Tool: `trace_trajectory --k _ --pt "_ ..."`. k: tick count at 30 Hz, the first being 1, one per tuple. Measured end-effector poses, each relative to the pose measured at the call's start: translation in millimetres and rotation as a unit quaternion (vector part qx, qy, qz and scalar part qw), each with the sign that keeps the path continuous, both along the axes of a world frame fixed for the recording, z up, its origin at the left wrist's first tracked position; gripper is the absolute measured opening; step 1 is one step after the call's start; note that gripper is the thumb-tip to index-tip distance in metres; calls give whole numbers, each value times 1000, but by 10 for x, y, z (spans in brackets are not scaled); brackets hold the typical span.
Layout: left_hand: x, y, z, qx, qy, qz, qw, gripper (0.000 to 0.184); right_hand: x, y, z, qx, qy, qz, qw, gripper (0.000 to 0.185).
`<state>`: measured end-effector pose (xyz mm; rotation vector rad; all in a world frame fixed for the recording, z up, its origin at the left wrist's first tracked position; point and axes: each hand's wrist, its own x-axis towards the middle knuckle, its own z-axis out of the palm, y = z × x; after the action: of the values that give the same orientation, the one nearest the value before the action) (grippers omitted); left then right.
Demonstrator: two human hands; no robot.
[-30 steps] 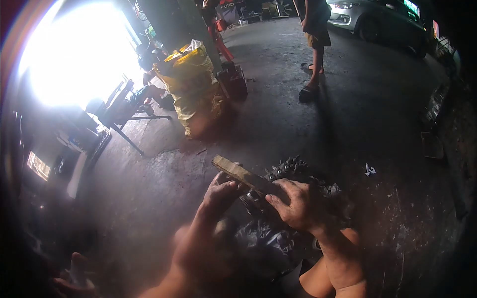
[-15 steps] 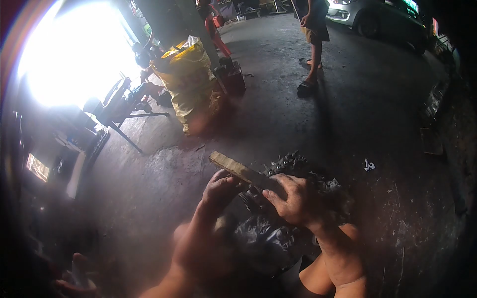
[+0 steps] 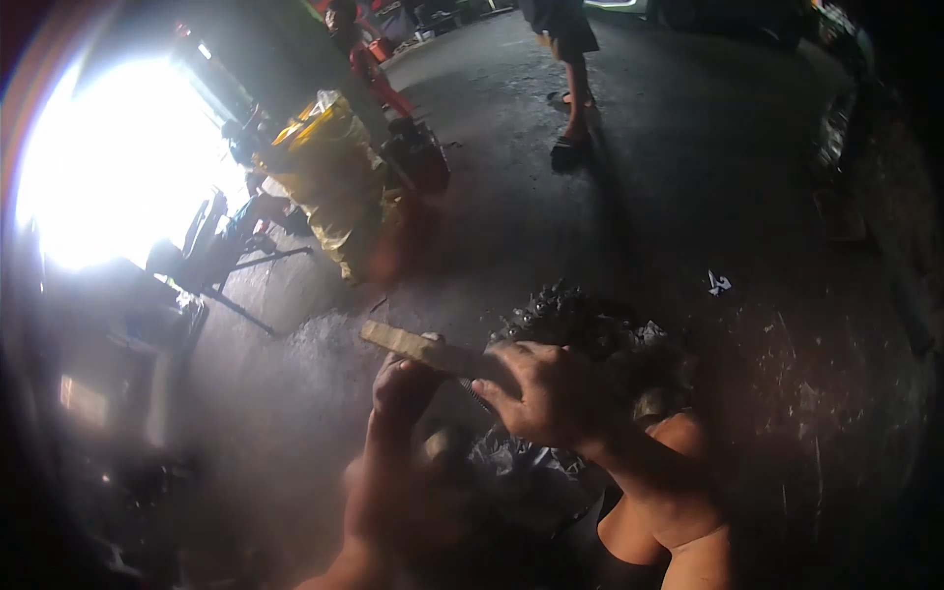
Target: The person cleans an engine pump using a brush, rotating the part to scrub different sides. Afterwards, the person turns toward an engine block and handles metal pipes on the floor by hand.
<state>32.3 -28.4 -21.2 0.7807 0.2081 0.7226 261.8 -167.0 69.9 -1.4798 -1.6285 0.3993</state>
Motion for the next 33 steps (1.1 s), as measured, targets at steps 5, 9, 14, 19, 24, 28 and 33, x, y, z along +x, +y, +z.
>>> trace_trajectory --k 5,9,14,19,24,28,33 --pt "134 17 2 34 4 14 999 42 139 -35 21 -61 39 3 997 35" --pt "245 95 -51 84 9 31 996 41 186 2 -75 -38 43 -19 998 35" --pt "290 75 3 89 47 52 994 46 207 41 -27 -86 83 12 993 33" --pt "391 17 73 58 -10 14 998 59 174 46 -53 -76 104 15 992 29" --pt "307 71 75 55 42 19 997 49 172 104 -59 -92 80 23 992 30" --pt "254 36 306 137 177 50 973 42 108 135 33 -125 89 33 988 30" --pt "116 -96 497 138 271 90 949 39 104 144 -91 -84 48 27 995 31"
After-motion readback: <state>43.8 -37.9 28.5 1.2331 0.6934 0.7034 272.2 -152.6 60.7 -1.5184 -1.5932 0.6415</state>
